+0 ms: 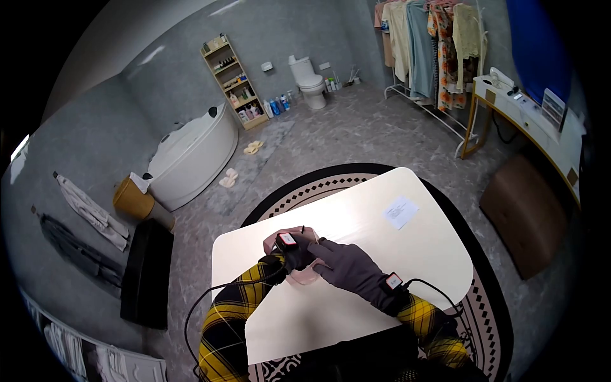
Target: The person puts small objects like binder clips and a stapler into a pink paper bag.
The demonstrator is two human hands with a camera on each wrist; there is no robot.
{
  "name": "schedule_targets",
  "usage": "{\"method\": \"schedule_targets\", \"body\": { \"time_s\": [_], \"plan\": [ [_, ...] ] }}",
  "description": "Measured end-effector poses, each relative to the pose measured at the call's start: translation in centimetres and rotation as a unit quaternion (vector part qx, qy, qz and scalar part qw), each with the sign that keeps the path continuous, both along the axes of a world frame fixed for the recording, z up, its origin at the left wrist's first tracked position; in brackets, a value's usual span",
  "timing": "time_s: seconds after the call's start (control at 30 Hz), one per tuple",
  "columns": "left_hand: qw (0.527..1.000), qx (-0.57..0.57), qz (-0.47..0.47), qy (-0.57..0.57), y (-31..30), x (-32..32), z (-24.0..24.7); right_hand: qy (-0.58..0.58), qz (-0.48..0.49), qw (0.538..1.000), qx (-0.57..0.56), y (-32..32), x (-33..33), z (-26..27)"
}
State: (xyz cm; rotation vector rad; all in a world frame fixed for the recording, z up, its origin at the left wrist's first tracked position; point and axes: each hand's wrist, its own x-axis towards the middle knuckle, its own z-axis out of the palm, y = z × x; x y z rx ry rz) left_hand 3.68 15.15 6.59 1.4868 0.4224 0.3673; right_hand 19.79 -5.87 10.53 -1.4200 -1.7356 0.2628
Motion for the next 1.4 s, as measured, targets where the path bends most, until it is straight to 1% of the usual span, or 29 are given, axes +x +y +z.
{"method": "schedule_targets", "body": {
  "time_s": [0.03, 0.07, 0.1, 0.13, 0.2, 0.27, 0.33, 0.37, 0.43, 0.53, 0.67, 0.73, 0.77, 0.8, 0.83, 0.87, 0.9, 0.93, 0.97, 1.0, 1.03, 1.1, 1.13, 1.17, 1.2, 1.23, 1.3, 1.33, 1.4],
  "plan": [
    [0.981, -0.19, -0.019, -0.022, -1.5, 0.2, 2.5, 0.001, -0.002, 1.0, 0.0, 0.0, -0.1, -0.1],
    [0.926, -0.373, -0.036, -0.043, -2.1, 0.4, 3.7, -0.004, -0.001, 1.0, -0.007, 0.0, -0.2, -0.2],
    [0.942, -0.326, -0.074, -0.026, -1.5, 0.6, 2.8, -0.012, 0.0, 1.0, -0.012, 0.1, -0.1, -0.3],
    [0.942, -0.324, -0.076, -0.028, 0.9, 0.4, -1.0, -0.014, -0.001, 1.0, -0.011, 0.1, -0.1, -0.2],
    [0.928, -0.31, -0.174, -0.113, 6.6, 0.4, -9.4, 0.002, -0.003, 1.0, -0.014, 0.1, 0.0, -0.3],
    [0.954, -0.262, -0.114, -0.094, 5.7, 0.0, -8.5, 0.005, -0.01, 1.0, 0.001, 0.1, 0.2, -0.5],
    [0.97, -0.223, -0.068, -0.07, 4.8, -0.4, -7.4, 0.019, 0.026, 0.999, 0.001, 0.0, 0.2, -0.5],
    [0.975, -0.208, -0.051, -0.061, 4.5, -0.7, -6.8, 0.023, 0.026, 0.999, 0.0, 0.2, 0.2, -0.7],
    [0.984, -0.172, -0.023, -0.041, 3.7, -1.1, -5.7, -0.059, 0.025, 0.997, 0.045, 0.5, 0.3, -1.4],
    [0.993, -0.12, 0.005, -0.017, 3.1, -1.4, -4.5, -0.04, 0.034, 0.998, 0.024, 0.1, 0.3, -0.7],
    [0.999, -0.042, 0.025, 0.015, 2.6, -1.5, -3.3, -0.06, 0.014, 0.997, 0.044, 0.3, 0.1, -0.7],
    [0.999, 0.017, 0.017, 0.035, 2.6, -1.2, -2.6, -0.027, -0.003, 0.999, 0.033, 0.1, 0.1, -0.6],
    [0.993, 0.114, -0.023, 0.017, 3.5, -1.1, -3.3, -0.027, -0.001, 0.999, 0.032, 0.1, 0.1, -0.6],
    [0.993, 0.113, -0.021, 0.017, 2.0, -0.7, -1.0, -0.013, -0.002, 1.0, 0.02, 0.1, 0.2, -0.5],
    [0.986, 0.157, -0.041, 0.047, 0.4, -0.2, 1.4, 0.001, -0.002, 1.0, 0.009, 0.1, 0.3, -0.5],
    [0.975, 0.201, -0.061, 0.077, -0.6, 0.4, 3.4, 0.001, -0.001, 1.0, 0.008, 0.1, 0.3, -0.5],
    [0.932, 0.318, -0.14, 0.099, -0.1, 0.8, 4.2, 0.001, -0.002, 1.0, 0.003, 0.1, 0.3, -0.5],
    [0.933, 0.318, -0.14, 0.098, 0.1, 1.1, 4.2, 0.0, -0.003, 1.0, -0.001, 0.1, 0.3, -0.4],
    [0.878, 0.41, -0.165, 0.181, 0.3, 1.4, 3.9, -0.001, -0.002, 1.0, -0.001, 0.0, 0.2, -0.1],
    [0.808, 0.495, -0.186, 0.259, 0.5, 1.6, 3.4, -0.009, -0.003, 1.0, 0.004, -0.2, 0.2, 0.3],
    [0.81, 0.494, -0.183, 0.258, 1.0, 1.4, 2.8, -0.017, -0.003, 1.0, 0.01, -0.3, 0.2, 0.6],
    [0.887, 0.396, -0.168, 0.165, 2.0, 0.7, 1.4, -0.016, -0.001, 1.0, 0.003, -0.2, 0.2, 0.7],
    [0.889, 0.396, -0.165, 0.163, 1.7, 0.7, 1.3, -0.014, -0.002, 1.0, -0.004, -0.1, 0.2, 0.6],
    [0.803, 0.52, -0.174, 0.232, 1.3, 1.1, 1.1, -0.017, 0.0, 1.0, -0.004, 0.0, 0.2, 0.5],
    [0.696, 0.629, -0.179, 0.296, 1.0, 1.3, 1.0, -0.023, -0.004, 1.0, 0.005, 0.1, 0.2, 0.3],
    [0.769, 0.575, -0.141, 0.242, 1.5, 0.6, 0.2, -0.029, -0.009, 0.999, 0.014, 0.1, 0.1, 0.2],
    [0.87, 0.48, -0.069, 0.086, 9.3, -1.1, -12.2, -0.033, -0.013, 0.999, 0.02, 0.0, 0.0, 0.2],
    [0.9, 0.434, -0.044, 0.001, 12.8, -1.8, -17.8, -0.035, -0.016, 0.999, 0.025, 0.0, 0.0, 0.2],
    [0.925, 0.359, -0.123, 0.017, 5.7, -0.2, -5.8, -0.032, -0.016, 0.999, 0.01, 0.2, 0.2, 0.1]
  ]
}}
